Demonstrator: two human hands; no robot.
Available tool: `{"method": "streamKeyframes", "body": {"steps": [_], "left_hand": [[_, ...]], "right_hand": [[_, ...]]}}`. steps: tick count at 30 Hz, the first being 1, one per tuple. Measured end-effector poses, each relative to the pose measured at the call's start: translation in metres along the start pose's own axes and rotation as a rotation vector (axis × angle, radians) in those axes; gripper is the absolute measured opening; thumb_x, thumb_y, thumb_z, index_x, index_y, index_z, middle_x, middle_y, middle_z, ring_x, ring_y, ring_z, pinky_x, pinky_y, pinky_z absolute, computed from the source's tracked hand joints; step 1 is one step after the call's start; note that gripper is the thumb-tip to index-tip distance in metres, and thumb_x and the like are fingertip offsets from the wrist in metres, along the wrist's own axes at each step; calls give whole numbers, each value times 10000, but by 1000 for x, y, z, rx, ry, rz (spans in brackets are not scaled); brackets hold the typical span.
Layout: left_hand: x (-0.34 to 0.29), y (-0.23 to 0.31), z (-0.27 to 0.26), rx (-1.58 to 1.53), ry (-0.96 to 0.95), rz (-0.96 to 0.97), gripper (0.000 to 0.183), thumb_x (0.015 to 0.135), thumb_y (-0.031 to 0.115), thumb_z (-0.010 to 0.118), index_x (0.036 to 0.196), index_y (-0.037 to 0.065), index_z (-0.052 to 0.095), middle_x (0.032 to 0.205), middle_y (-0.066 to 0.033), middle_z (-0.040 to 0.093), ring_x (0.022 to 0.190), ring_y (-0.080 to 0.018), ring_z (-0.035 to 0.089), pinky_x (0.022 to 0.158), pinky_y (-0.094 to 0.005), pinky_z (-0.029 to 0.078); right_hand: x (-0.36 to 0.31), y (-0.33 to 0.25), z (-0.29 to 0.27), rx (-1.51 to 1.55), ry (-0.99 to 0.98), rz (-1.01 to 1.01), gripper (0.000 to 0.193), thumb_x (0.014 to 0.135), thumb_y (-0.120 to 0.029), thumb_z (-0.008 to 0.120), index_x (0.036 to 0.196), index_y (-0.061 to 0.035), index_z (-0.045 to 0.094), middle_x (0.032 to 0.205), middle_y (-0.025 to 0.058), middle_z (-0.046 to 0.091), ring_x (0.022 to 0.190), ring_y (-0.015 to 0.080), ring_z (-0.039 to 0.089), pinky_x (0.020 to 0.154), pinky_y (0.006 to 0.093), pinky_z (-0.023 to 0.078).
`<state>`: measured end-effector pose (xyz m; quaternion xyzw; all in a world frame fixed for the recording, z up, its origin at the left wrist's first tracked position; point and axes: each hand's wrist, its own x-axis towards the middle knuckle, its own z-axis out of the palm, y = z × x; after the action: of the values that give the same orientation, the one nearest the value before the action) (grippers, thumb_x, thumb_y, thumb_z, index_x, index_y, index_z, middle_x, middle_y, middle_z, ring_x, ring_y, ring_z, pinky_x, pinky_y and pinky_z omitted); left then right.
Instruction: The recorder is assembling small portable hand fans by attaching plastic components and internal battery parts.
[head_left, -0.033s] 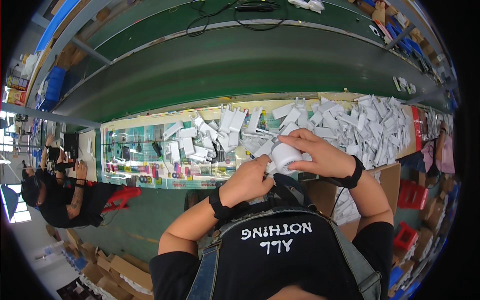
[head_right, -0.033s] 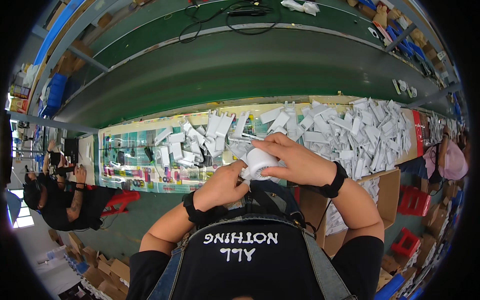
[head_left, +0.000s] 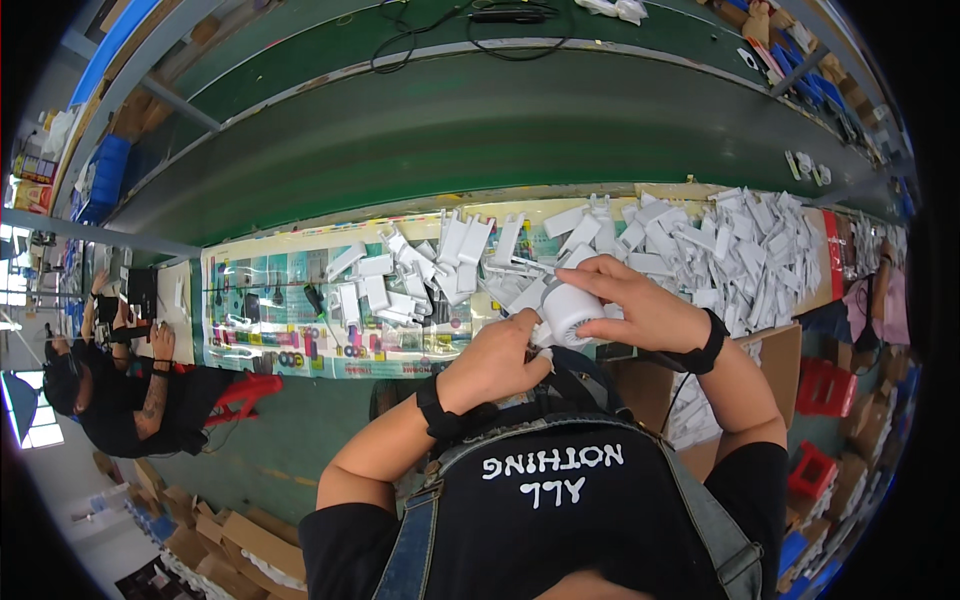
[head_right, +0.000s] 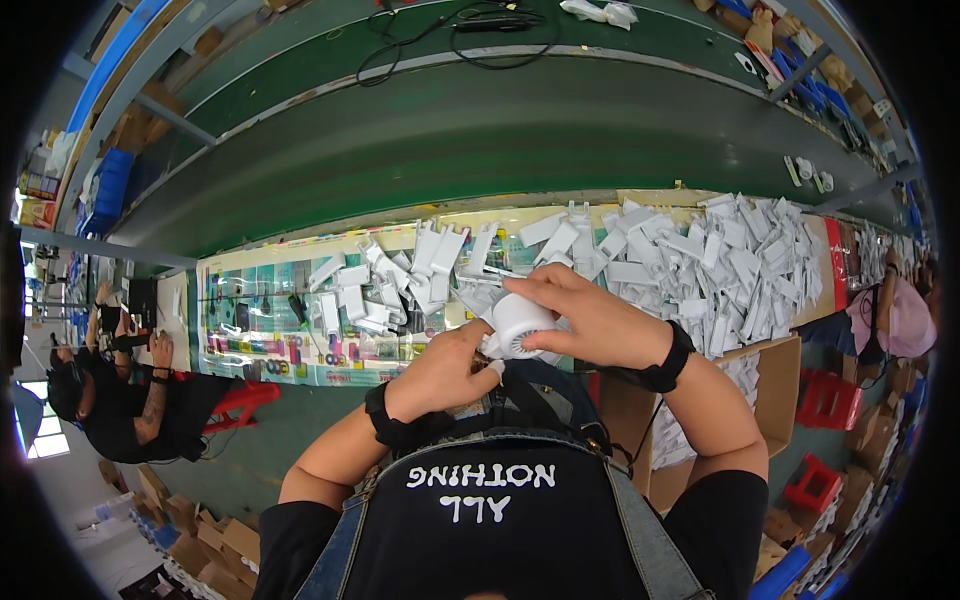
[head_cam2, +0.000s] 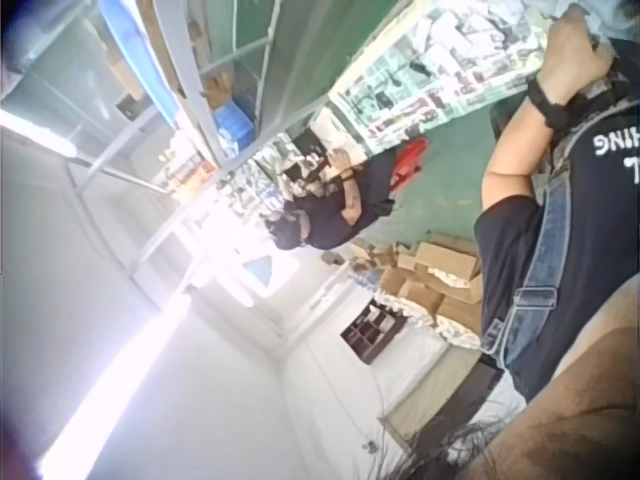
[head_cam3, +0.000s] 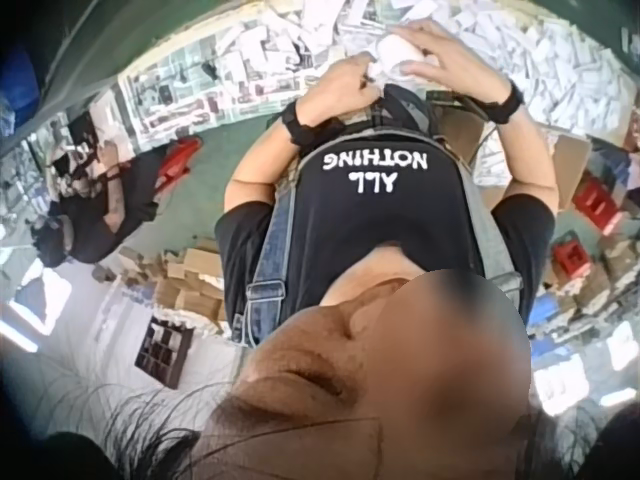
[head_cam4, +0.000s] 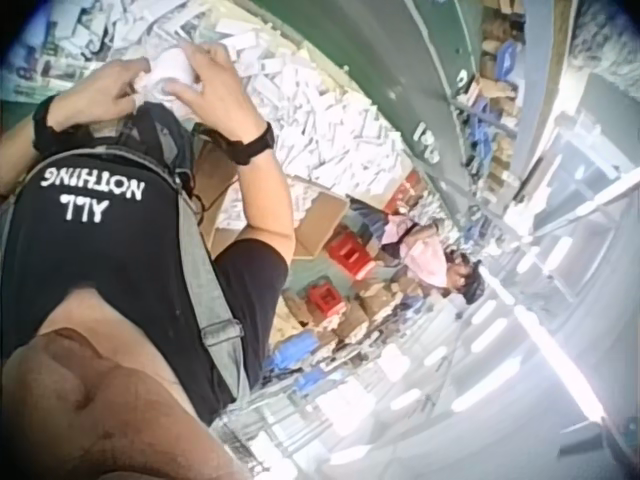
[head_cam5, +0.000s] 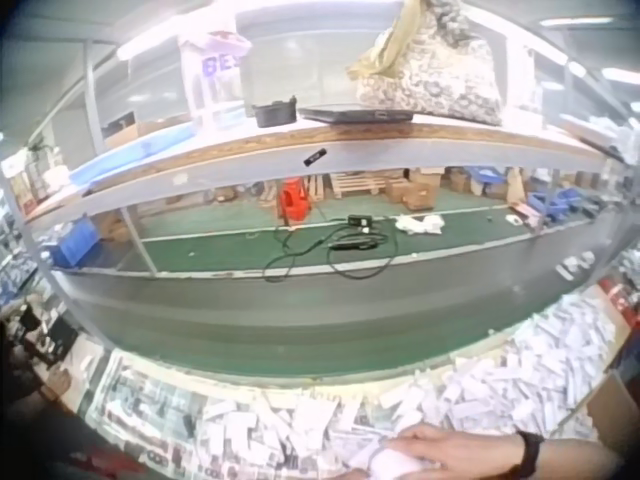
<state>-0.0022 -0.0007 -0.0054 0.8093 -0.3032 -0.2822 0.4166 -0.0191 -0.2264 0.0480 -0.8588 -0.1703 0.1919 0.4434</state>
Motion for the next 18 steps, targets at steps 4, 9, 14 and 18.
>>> {"method": "streamKeyframes", "body": {"steps": [4, 9, 14, 18], "left_hand": [[2, 4, -3, -127, -20, 51, 294, 782, 156, 575, 959, -69, 509, 749, -250, 596, 720, -411, 588, 657, -446, 463], [9, 5, -13, -169, 48, 30, 284, 800, 157, 589, 1002, -33, 529, 752, -241, 593, 684, -352, 608, 599, -385, 462], [15, 4, -9, -1019, -96, -169, 194, 878, 95, 527, 1051, 19, 572, 903, -90, 661, 765, -155, 643, 661, -260, 512], [26, -12, -18, -1214, 287, -104, 277, 881, 81, 460, 1118, -38, 539, 1027, -159, 640, 923, -200, 632, 724, -290, 527]], "right_hand": [[0, 9, 0, 155, -16, 26, 598, 778, -185, 686, 1314, -78, 444, 1205, 122, 465, 1088, 254, 486, 903, 323, 418], [4, 10, -3, 38, 115, -126, 584, 786, -170, 682, 1312, -75, 446, 1213, 117, 469, 1102, 242, 487, 941, 327, 392], [18, 26, 5, 827, 261, -24, 413, 839, -158, 609, 1224, -46, 512, 1136, 114, 517, 988, 233, 525, 824, 304, 447], [11, 117, 31, 296, 289, 346, 420, 787, -236, 646, 1139, -40, 527, 1067, 121, 551, 961, 245, 539, 780, 349, 463]]}}
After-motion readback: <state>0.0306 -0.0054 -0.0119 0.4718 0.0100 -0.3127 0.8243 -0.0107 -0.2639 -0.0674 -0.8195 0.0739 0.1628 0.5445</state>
